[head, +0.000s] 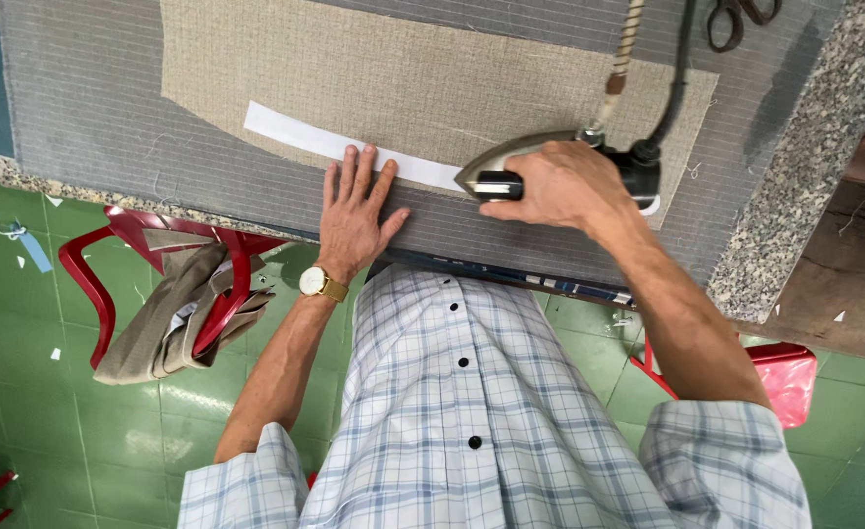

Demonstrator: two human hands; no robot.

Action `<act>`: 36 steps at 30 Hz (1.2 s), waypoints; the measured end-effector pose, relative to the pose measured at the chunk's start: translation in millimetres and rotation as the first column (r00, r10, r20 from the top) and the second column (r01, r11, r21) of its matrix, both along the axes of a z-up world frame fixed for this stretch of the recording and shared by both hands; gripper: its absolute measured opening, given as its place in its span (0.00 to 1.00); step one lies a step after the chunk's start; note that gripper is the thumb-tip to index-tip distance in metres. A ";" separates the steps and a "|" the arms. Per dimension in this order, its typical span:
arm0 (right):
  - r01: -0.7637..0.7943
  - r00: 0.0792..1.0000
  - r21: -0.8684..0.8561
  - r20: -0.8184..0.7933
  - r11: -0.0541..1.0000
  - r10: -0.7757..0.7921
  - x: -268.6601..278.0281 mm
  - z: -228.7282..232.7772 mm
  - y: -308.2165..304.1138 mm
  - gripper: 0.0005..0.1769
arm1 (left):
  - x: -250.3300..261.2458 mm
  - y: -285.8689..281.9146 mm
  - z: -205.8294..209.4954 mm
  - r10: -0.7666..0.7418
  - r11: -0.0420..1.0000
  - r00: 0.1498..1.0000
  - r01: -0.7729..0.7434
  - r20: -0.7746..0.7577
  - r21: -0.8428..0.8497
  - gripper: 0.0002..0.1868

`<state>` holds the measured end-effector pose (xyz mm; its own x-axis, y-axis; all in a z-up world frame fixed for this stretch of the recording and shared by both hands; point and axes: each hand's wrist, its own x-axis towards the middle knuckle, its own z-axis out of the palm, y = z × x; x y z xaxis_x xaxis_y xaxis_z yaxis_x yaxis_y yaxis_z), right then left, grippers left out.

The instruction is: The person irons a long white strip of fabric placed on a workbench. They use a steam iron in their right hand and a dark rectangular pressing block in their left hand to apply pressure and smooth the material. The person repeatedly moves the iron and block along the length of the fabric strip.

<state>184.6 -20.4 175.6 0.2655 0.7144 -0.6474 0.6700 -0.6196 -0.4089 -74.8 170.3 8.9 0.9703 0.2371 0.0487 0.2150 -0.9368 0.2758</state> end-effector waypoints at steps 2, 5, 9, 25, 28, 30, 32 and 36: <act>0.000 1.000 0.019 -0.016 1.000 0.000 -6.2 6.2 14.1 0.28 | -0.4 9.0 1.8 0.028 0.999 0.999 -0.029 -0.037 -0.024 0.37; -0.010 0.999 0.077 -0.036 0.997 0.012 -11.6 8.1 29.4 0.30 | -3.0 17.5 3.0 0.045 0.998 0.996 -0.048 -0.083 -0.031 0.36; -0.036 0.999 0.147 -0.022 0.989 0.039 -10.2 -5.7 35.6 0.33 | -0.6 20.8 5.6 0.039 0.999 0.996 -0.041 -0.079 -0.017 0.34; 0.012 0.997 -0.018 -0.070 1.000 -0.013 10.0 -11.3 -49.7 0.31 | 1.3 13.6 15.3 0.060 0.998 0.998 -0.060 -0.025 0.011 0.31; 0.020 0.998 -0.113 -0.055 0.993 -0.027 35.8 1.1 -91.6 0.37 | 2.5 13.7 18.2 0.050 0.999 0.998 -0.051 -0.041 -0.016 0.32; 0.084 0.996 -0.166 -0.010 0.982 -0.087 50.5 -2.3 -119.9 0.32 | 3.2 14.9 19.1 0.028 1.000 1.000 -0.028 -0.005 -0.015 0.32; 0.130 0.991 -0.181 -0.008 0.975 -0.134 60.1 1.0 -139.4 0.31 | 4.8 13.4 19.8 0.011 1.000 1.000 -0.011 -0.012 -0.011 0.32; 0.136 0.991 -0.190 0.044 0.972 -0.130 71.1 -3.1 -159.9 0.28 | 3.0 15.7 19.9 0.014 1.000 0.999 -0.014 -0.035 0.004 0.33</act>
